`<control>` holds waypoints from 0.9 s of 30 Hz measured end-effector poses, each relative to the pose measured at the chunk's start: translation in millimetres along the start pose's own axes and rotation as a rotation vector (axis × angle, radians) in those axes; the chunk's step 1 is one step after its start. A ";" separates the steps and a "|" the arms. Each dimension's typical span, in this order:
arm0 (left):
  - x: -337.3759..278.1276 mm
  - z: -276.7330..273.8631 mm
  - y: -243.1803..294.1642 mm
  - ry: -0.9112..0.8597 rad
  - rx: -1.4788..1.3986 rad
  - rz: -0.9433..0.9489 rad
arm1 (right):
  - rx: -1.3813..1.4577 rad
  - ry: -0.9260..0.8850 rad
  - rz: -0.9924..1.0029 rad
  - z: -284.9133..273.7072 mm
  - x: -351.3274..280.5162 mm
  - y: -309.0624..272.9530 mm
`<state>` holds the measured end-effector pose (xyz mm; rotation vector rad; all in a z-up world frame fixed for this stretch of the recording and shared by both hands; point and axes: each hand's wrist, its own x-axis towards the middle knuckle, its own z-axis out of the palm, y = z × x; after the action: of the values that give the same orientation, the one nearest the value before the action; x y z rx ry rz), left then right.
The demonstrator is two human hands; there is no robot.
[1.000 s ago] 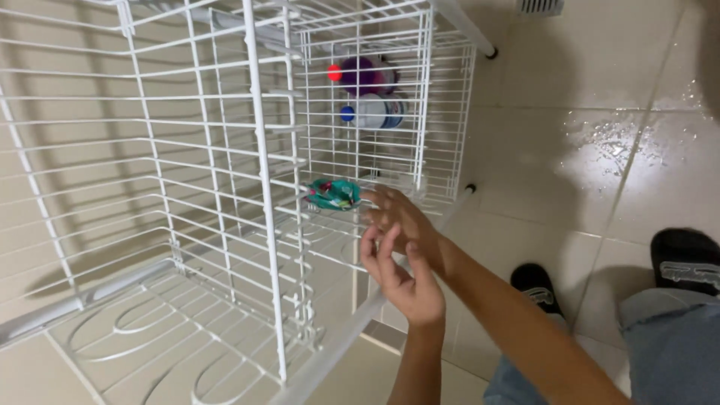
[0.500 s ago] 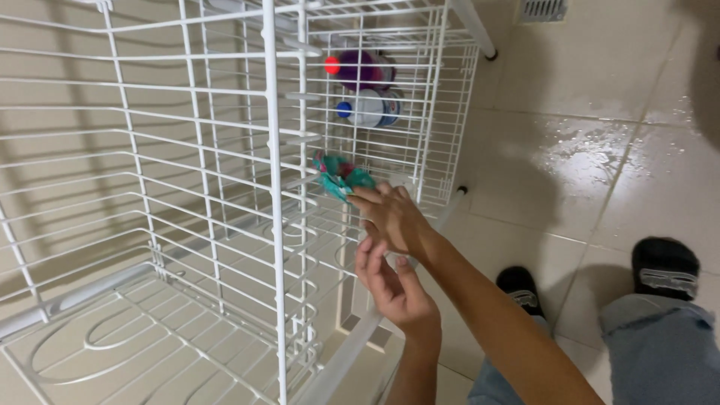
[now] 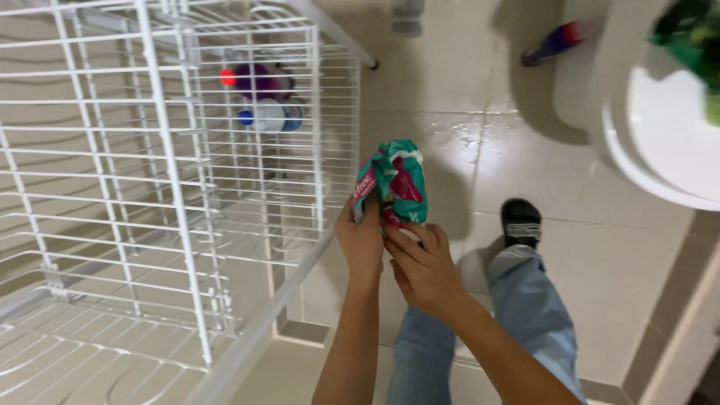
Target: The person organizes various bathroom items by transferring them from a white wire rack to a black basket on the sink counter. They handle multiple packages of feminine hygiene products, bottles of liquid soap, toothpaste boxes, and other toiletries, arranging them neatly within the basket.
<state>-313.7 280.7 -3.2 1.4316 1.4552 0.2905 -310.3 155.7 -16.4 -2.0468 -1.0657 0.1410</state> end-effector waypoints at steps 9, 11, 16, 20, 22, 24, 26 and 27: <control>-73.1 42.8 30.5 -0.324 -0.005 -0.030 | 0.546 0.316 0.921 -82.5 -10.6 76.2; -86.3 50.5 40.6 -0.331 -0.015 -0.012 | 0.641 0.379 0.971 -111.6 -3.6 79.3; -123.0 68.6 80.4 -0.437 -0.141 0.126 | 0.802 0.527 1.000 -181.1 -1.5 94.7; -148.1 76.8 108.4 -0.699 -0.195 0.094 | 0.722 0.577 1.016 -231.8 10.3 88.7; -162.6 87.7 114.7 -0.781 -0.194 0.107 | 0.680 0.600 1.014 -248.2 10.4 92.2; -178.6 102.0 114.7 -0.948 -0.245 0.073 | 0.782 0.652 1.074 -259.1 6.7 100.8; -188.9 124.6 109.5 -0.910 -0.284 0.072 | 0.797 0.630 1.084 -276.8 5.2 100.5; -193.7 135.4 106.7 -0.867 -0.320 0.069 | 0.817 0.602 1.099 -284.9 4.5 100.0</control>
<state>-192.3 81.7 110.5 1.1241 0.6182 -0.0651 -120.9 -45.6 105.3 -1.5023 0.5075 0.3977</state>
